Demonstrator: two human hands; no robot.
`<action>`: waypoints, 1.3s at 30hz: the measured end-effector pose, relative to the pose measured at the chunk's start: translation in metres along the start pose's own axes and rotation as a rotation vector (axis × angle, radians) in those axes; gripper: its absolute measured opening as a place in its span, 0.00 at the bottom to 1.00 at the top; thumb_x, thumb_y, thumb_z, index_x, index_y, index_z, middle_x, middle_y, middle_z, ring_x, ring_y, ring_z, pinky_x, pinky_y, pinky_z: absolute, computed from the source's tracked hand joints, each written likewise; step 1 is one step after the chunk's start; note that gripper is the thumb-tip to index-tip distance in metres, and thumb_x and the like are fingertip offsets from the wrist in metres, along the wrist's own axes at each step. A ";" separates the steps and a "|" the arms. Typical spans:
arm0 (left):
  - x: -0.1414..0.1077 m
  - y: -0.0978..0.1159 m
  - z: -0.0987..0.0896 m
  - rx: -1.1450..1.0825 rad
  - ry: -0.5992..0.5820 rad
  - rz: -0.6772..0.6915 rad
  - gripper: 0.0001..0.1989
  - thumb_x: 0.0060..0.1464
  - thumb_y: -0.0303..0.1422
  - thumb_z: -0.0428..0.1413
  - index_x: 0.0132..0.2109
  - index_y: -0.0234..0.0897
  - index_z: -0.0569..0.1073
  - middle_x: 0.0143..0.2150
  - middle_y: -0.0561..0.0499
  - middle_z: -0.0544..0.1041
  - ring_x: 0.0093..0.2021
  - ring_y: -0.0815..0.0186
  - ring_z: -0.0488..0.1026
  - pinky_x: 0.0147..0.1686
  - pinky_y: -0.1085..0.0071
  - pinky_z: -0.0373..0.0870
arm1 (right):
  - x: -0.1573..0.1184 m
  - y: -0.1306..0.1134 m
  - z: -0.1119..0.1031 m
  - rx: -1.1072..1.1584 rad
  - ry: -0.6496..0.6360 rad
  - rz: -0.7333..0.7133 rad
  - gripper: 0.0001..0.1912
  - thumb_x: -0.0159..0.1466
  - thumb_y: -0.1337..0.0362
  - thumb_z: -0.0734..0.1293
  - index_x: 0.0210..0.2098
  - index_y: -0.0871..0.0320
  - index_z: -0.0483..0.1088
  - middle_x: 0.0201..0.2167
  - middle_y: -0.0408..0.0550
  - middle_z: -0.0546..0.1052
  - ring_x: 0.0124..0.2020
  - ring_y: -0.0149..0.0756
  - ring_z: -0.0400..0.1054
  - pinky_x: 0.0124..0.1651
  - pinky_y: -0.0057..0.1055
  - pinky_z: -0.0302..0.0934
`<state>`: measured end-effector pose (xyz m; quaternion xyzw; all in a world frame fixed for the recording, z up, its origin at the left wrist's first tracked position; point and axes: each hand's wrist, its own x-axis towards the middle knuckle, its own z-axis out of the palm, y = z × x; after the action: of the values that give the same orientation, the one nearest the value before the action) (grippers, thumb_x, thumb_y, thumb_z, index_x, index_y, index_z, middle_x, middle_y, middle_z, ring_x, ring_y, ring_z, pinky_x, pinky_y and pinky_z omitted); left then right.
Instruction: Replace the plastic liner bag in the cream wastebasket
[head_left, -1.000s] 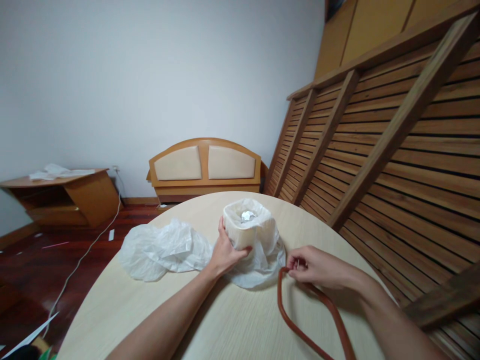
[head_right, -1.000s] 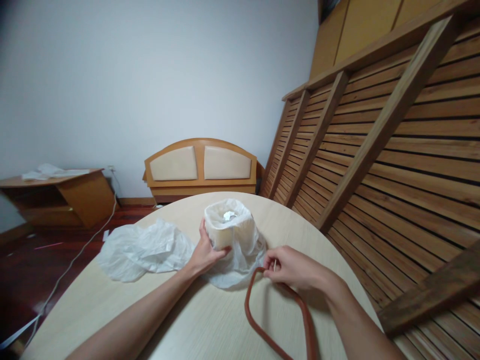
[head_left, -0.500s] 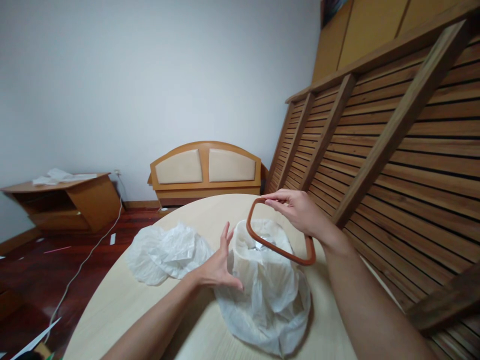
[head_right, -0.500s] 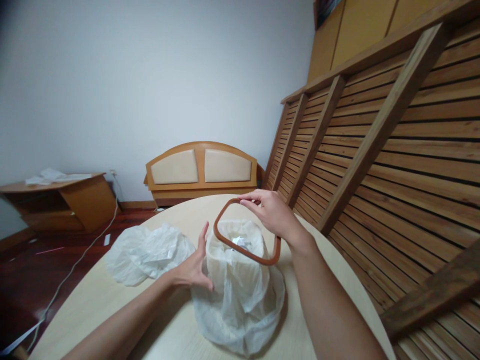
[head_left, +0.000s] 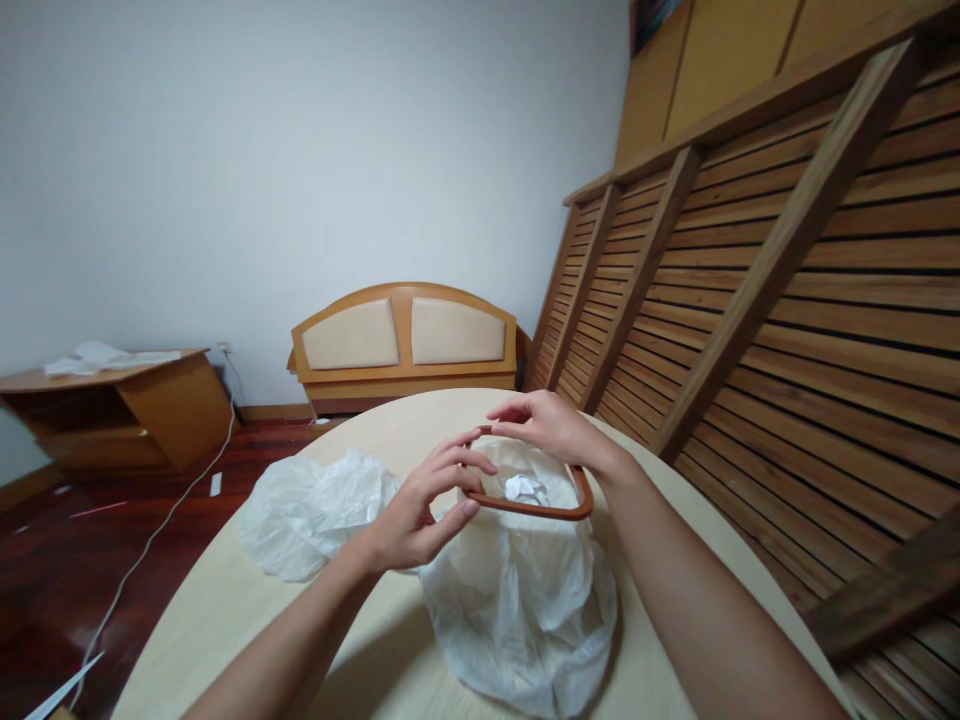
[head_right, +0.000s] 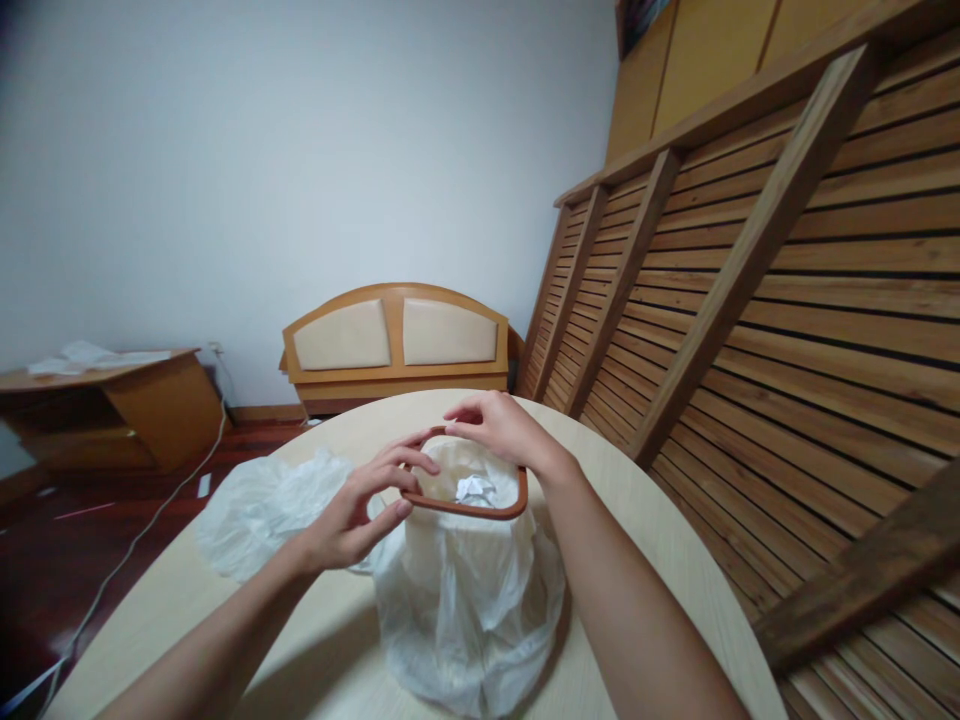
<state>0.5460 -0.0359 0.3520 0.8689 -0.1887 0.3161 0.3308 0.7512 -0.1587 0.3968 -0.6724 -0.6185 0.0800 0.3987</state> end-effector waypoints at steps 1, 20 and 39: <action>0.001 0.001 -0.001 0.008 -0.014 0.014 0.08 0.66 0.35 0.50 0.42 0.38 0.73 0.47 0.42 0.76 0.63 0.51 0.65 0.64 0.48 0.59 | -0.002 0.004 0.000 0.037 0.013 0.036 0.18 0.63 0.56 0.70 0.47 0.60 0.79 0.40 0.51 0.83 0.40 0.40 0.77 0.43 0.33 0.69; 0.004 -0.001 -0.002 0.082 -0.169 0.038 0.09 0.63 0.34 0.51 0.37 0.37 0.72 0.37 0.46 0.72 0.41 0.59 0.67 0.45 0.61 0.66 | -0.025 0.032 0.006 0.092 0.114 0.139 0.14 0.63 0.57 0.69 0.38 0.60 0.81 0.37 0.50 0.84 0.38 0.41 0.77 0.40 0.32 0.67; 0.006 0.000 -0.001 0.289 -0.273 0.132 0.06 0.57 0.28 0.51 0.35 0.37 0.73 0.35 0.45 0.75 0.41 0.59 0.71 0.46 0.60 0.70 | -0.033 0.021 0.008 -0.218 0.088 0.105 0.13 0.65 0.57 0.67 0.37 0.57 0.82 0.34 0.48 0.84 0.34 0.37 0.75 0.36 0.29 0.61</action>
<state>0.5492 -0.0357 0.3568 0.9278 -0.2409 0.2403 0.1530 0.7549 -0.1836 0.3656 -0.7462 -0.5694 0.0035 0.3450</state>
